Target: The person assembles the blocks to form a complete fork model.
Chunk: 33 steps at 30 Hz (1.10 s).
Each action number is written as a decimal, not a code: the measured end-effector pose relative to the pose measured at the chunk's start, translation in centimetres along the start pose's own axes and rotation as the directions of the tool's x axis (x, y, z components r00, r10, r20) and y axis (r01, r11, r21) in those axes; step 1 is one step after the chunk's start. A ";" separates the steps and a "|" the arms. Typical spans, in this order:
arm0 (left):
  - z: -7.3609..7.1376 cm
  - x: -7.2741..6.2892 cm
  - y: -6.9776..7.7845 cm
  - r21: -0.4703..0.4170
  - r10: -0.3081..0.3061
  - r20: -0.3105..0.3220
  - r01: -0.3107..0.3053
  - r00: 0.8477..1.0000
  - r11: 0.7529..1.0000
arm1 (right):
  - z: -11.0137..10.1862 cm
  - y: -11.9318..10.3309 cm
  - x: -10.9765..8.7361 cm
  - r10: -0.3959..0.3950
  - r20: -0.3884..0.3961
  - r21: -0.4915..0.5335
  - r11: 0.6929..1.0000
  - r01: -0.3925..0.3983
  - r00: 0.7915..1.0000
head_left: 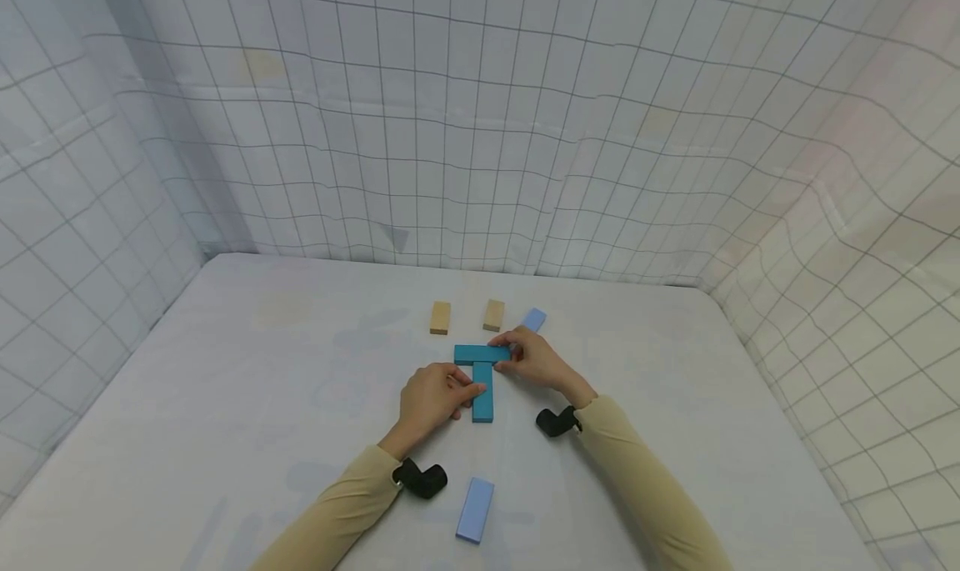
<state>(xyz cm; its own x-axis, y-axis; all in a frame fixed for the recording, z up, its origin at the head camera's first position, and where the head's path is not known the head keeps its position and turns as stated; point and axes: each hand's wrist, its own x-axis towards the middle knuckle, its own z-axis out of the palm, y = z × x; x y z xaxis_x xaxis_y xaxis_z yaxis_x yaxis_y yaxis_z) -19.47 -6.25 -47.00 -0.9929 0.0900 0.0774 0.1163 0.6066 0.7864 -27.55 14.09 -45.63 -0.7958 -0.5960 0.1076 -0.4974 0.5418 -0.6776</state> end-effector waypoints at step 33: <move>0.3 0.3 0.9 0.331 0.268 -0.056 -0.235 0.962 0.914 | -0.1 0.0 -0.2 -0.001 0.015 0.012 1.000 0.000 1.000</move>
<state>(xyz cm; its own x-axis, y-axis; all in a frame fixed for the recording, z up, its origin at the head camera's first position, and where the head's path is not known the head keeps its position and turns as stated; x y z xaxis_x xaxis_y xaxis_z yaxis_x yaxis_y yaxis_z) -19.62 -5.43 -46.42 -0.9253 0.2050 0.3192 0.3478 0.7944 0.4980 -27.47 14.26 -45.62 -0.7902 -0.6051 0.0972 -0.4936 0.5344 -0.6861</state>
